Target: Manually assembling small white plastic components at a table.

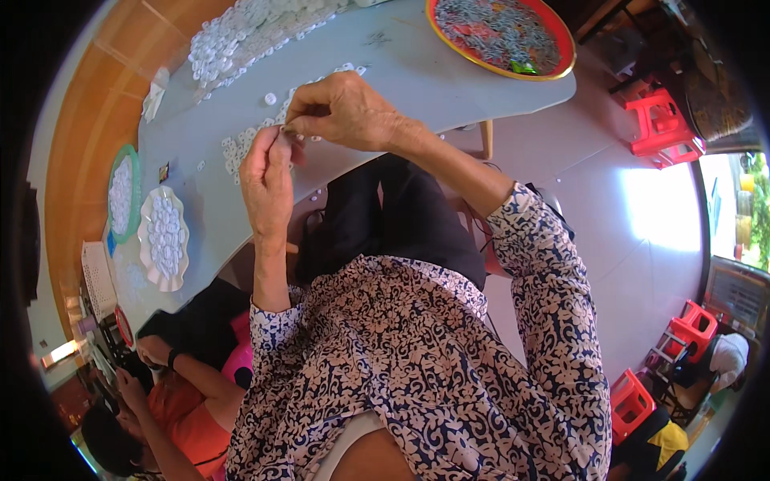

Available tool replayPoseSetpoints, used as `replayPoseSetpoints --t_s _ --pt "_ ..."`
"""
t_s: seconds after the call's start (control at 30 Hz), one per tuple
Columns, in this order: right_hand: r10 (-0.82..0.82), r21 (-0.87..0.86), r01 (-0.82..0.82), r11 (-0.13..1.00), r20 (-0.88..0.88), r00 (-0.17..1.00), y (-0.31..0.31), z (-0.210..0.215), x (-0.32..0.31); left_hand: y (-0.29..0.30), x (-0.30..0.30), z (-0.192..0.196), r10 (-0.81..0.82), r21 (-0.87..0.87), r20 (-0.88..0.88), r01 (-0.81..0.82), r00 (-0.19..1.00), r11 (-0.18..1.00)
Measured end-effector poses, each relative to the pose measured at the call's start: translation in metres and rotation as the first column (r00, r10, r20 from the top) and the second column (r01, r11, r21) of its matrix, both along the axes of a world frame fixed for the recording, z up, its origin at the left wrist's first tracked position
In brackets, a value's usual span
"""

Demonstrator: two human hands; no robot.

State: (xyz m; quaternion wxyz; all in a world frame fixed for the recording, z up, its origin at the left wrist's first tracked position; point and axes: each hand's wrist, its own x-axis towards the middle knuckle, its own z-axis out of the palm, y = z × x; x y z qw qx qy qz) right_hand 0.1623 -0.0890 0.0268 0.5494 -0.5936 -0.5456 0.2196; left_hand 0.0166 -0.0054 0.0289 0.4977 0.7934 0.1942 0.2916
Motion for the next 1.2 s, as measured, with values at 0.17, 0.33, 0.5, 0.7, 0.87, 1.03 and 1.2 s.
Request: replayPoseSetpoints --t_s 0.17,0.33,0.5,0.7,0.87,1.03,1.2 --pt "-0.044 0.036 0.042 0.998 0.037 0.998 -0.002 -0.004 -0.004 -0.002 -0.001 -0.002 0.018 -0.024 -0.010 -0.018 1.000 1.000" --pt "-0.178 0.035 0.181 0.983 0.441 0.880 -0.002 -0.005 0.032 -0.002 -0.006 -0.010 0.034 -0.048 0.016 -0.033 0.999 0.998" --pt "-0.317 0.027 0.421 0.907 0.700 0.639 -0.004 -0.011 0.094 -0.002 -0.007 -0.028 0.018 -0.096 0.093 -0.009 0.996 0.995" --pt "-0.137 -0.151 0.342 0.927 0.714 0.686 -0.002 -0.005 0.089 0.000 -0.010 -0.033 0.012 -0.131 0.124 0.004 0.992 0.991" --pt "-0.124 -0.165 0.343 0.925 0.720 0.682 0.000 -0.011 0.096 0.000 -0.006 -0.034 -0.004 -0.105 0.129 0.017 0.992 0.994" --pt "-0.105 -0.183 0.304 0.935 0.676 0.729 0.002 -0.014 0.101 0.002 -0.007 -0.037 -0.003 -0.079 0.118 0.013 0.993 0.997" --pt "-0.092 -0.183 0.309 0.933 0.710 0.699 0.003 -0.016 0.097 0.005 -0.005 -0.041 -0.018 -0.069 0.102 0.025 0.995 0.997"
